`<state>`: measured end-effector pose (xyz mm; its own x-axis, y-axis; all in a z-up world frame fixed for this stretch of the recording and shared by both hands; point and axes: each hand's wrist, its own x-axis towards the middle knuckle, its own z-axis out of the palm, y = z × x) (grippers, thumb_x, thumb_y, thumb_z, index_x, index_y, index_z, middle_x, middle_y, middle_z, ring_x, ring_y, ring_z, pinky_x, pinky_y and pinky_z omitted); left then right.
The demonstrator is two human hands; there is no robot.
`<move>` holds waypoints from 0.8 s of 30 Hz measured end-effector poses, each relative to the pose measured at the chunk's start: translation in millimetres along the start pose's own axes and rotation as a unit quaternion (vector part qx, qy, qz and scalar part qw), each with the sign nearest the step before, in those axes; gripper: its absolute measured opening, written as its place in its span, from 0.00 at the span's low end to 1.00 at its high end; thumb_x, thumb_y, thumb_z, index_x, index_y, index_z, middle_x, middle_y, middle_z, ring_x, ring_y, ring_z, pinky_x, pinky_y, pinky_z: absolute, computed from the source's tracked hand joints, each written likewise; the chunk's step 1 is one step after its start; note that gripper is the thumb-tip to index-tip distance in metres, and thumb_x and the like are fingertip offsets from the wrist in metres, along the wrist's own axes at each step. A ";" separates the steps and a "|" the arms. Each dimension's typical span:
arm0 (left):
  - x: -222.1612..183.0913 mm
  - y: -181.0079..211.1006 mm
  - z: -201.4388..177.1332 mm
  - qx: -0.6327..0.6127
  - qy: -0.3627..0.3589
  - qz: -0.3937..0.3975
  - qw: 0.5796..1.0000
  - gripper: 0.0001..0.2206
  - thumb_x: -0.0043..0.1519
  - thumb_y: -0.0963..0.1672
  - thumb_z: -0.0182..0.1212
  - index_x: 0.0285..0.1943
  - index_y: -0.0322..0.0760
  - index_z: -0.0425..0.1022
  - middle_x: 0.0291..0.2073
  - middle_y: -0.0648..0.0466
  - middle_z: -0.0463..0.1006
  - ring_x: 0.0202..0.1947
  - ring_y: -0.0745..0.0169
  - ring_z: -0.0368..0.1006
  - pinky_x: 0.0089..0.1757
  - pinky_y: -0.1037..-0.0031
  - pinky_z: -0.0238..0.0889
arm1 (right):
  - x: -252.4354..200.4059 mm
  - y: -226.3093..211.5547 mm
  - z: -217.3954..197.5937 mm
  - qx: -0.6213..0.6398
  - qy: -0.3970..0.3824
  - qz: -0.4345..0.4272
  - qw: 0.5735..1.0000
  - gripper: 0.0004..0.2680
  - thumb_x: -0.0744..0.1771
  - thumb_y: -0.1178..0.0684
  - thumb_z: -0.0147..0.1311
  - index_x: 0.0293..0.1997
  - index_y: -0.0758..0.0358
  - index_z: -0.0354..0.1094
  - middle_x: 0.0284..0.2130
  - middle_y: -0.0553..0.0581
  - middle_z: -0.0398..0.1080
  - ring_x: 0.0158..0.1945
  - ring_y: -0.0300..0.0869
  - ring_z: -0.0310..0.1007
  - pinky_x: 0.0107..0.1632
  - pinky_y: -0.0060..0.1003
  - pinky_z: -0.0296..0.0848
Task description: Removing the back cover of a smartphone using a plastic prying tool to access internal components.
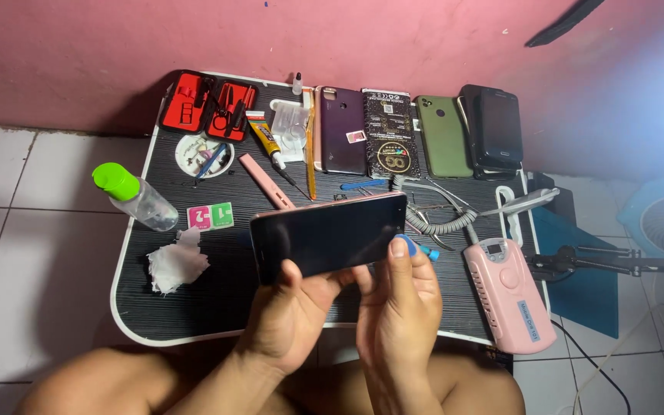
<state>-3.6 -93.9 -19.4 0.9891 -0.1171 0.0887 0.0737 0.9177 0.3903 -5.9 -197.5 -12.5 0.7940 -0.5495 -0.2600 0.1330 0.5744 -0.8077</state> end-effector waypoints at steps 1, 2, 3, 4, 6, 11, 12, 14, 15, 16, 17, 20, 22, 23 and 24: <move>-3.7 -1.0 7.3 0.038 -0.022 0.013 0.999 0.33 0.62 0.52 0.73 0.70 0.31 0.63 0.63 0.42 0.72 0.65 0.43 0.68 0.62 0.54 0.62 | 0.0 -0.2 2.7 0.022 -0.030 0.053 0.998 0.04 0.69 0.54 0.55 0.43 0.63 0.69 0.41 0.62 0.78 0.43 0.45 0.79 0.41 0.40 0.80; -3.1 -1.8 3.3 0.039 -0.024 0.015 0.999 0.33 0.62 0.52 0.73 0.70 0.31 0.63 0.63 0.42 0.72 0.65 0.43 0.68 0.62 0.54 0.62 | 1.1 4.4 0.2 0.023 -0.033 0.052 0.998 0.04 0.69 0.54 0.55 0.43 0.63 0.69 0.41 0.62 0.78 0.43 0.45 0.79 0.41 0.40 0.80; -2.4 -2.9 -1.0 0.157 -0.031 0.049 0.986 0.28 0.65 0.49 0.65 0.70 0.30 0.63 0.64 0.41 0.71 0.66 0.45 0.68 0.64 0.56 0.61 | 2.5 9.1 -2.7 0.008 -0.018 0.068 0.997 0.04 0.68 0.55 0.57 0.39 0.61 0.66 0.33 0.55 0.71 0.35 0.40 0.73 0.38 0.35 0.78; -4.8 -4.2 -5.1 0.274 -0.033 0.080 0.958 0.24 0.68 0.46 0.58 0.70 0.29 0.62 0.65 0.41 0.71 0.66 0.47 0.69 0.67 0.57 0.60 | 1.4 13.8 -7.5 -0.008 0.000 0.089 0.996 0.07 0.68 0.56 0.60 0.35 0.58 0.63 0.25 0.49 0.64 0.28 0.34 0.68 0.34 0.30 0.75; 3.4 -9.7 -14.0 0.325 0.045 0.104 0.939 0.24 0.65 0.44 0.60 0.69 0.30 0.64 0.65 0.43 0.71 0.66 0.52 0.68 0.66 0.62 0.60 | 7.1 12.1 -12.7 -0.048 -0.055 0.119 0.990 0.04 0.67 0.57 0.60 0.37 0.62 0.67 0.31 0.54 0.71 0.35 0.39 0.73 0.41 0.38 0.79; 21.5 -6.1 -20.0 0.225 0.257 0.078 0.937 0.27 0.59 0.42 0.62 0.70 0.32 0.67 0.67 0.47 0.72 0.66 0.59 0.68 0.65 0.66 0.60 | 36.6 -3.4 -34.4 -0.142 -0.254 0.128 0.948 0.04 0.64 0.60 0.61 0.36 0.73 0.73 0.37 0.68 0.78 0.40 0.56 0.82 0.49 0.56 0.86; 21.5 -0.7 -16.7 0.200 0.260 0.039 0.944 0.25 0.60 0.46 0.59 0.67 0.34 0.68 0.57 0.44 0.76 0.52 0.50 0.74 0.44 0.63 0.68 | 39.4 -8.8 -35.2 -0.179 -0.249 0.095 0.947 0.05 0.65 0.58 0.59 0.38 0.72 0.74 0.43 0.68 0.78 0.42 0.56 0.82 0.43 0.51 0.86; 20.0 2.7 -15.4 0.175 0.265 -0.002 0.948 0.25 0.61 0.50 0.56 0.65 0.35 0.69 0.47 0.41 0.81 0.37 0.42 0.81 0.24 0.60 0.76 | 43.9 -10.4 -41.2 -0.215 -0.243 0.065 0.944 0.07 0.66 0.56 0.57 0.41 0.71 0.76 0.50 0.68 0.78 0.44 0.56 0.82 0.36 0.46 0.86; 18.9 1.3 -17.1 0.172 0.238 -0.006 0.956 0.29 0.60 0.49 0.59 0.72 0.41 0.62 0.52 0.45 0.77 0.40 0.47 0.79 0.27 0.61 0.78 | 45.4 -7.0 -45.7 -0.204 -0.226 0.070 0.950 0.08 0.66 0.58 0.57 0.45 0.74 0.75 0.41 0.66 0.76 0.40 0.52 0.79 0.34 0.43 0.84; 21.1 1.0 -18.7 0.169 0.206 -0.009 0.964 0.36 0.58 0.48 0.62 0.79 0.47 0.55 0.58 0.50 0.73 0.44 0.52 0.78 0.31 0.62 0.80 | 48.8 -3.1 -47.9 -0.190 -0.211 0.071 0.956 0.09 0.67 0.60 0.56 0.49 0.77 0.74 0.33 0.64 0.74 0.35 0.47 0.77 0.32 0.41 0.81; 22.5 -2.0 -19.7 0.171 0.204 -0.008 0.964 0.36 0.58 0.48 0.62 0.79 0.47 0.55 0.58 0.50 0.73 0.44 0.52 0.78 0.31 0.62 0.80 | 45.9 0.0 -45.0 -0.188 -0.211 0.070 0.957 0.09 0.67 0.60 0.56 0.49 0.77 0.74 0.33 0.64 0.74 0.35 0.47 0.77 0.32 0.41 0.81; 22.3 -10.8 -20.3 0.176 0.211 -0.015 0.961 0.35 0.58 0.43 0.63 0.77 0.44 0.56 0.53 0.48 0.76 0.33 0.49 0.81 0.30 0.68 0.80 | 35.9 6.9 -44.7 -0.156 -0.205 0.056 0.965 0.13 0.65 0.60 0.59 0.54 0.74 0.71 0.29 0.62 0.73 0.35 0.46 0.79 0.40 0.41 0.85; 22.8 -10.8 -18.7 0.192 0.242 -0.019 0.951 0.33 0.57 0.42 0.63 0.75 0.45 0.61 0.55 0.51 0.77 0.46 0.57 0.77 0.30 0.65 0.79 | 32.2 12.3 -47.7 -0.183 -0.173 -0.017 0.968 0.07 0.64 0.61 0.63 0.43 0.70 0.74 0.28 0.57 0.74 0.34 0.38 0.75 0.44 0.34 0.82; 23.2 -11.6 -19.8 0.194 0.242 -0.022 0.950 0.33 0.57 0.42 0.63 0.75 0.45 0.61 0.55 0.51 0.77 0.46 0.57 0.77 0.30 0.65 0.79 | 32.5 11.2 -47.2 -0.182 -0.171 -0.017 0.968 0.07 0.64 0.61 0.63 0.43 0.70 0.74 0.28 0.57 0.74 0.34 0.38 0.75 0.44 0.34 0.82; 23.3 -12.5 -20.9 0.194 0.244 -0.019 0.950 0.32 0.57 0.41 0.63 0.75 0.44 0.62 0.53 0.49 0.78 0.45 0.56 0.77 0.30 0.65 0.79 | 32.6 10.1 -46.8 -0.183 -0.174 -0.015 0.967 0.06 0.64 0.61 0.62 0.43 0.71 0.74 0.29 0.59 0.75 0.33 0.42 0.78 0.43 0.37 0.84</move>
<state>21.2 -100.1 -41.4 0.9351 0.1297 -0.3298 0.1506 0.6970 0.7011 -6.5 -238.0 -53.9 0.9532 -0.2883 -0.0910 -0.0095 0.2723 -0.9622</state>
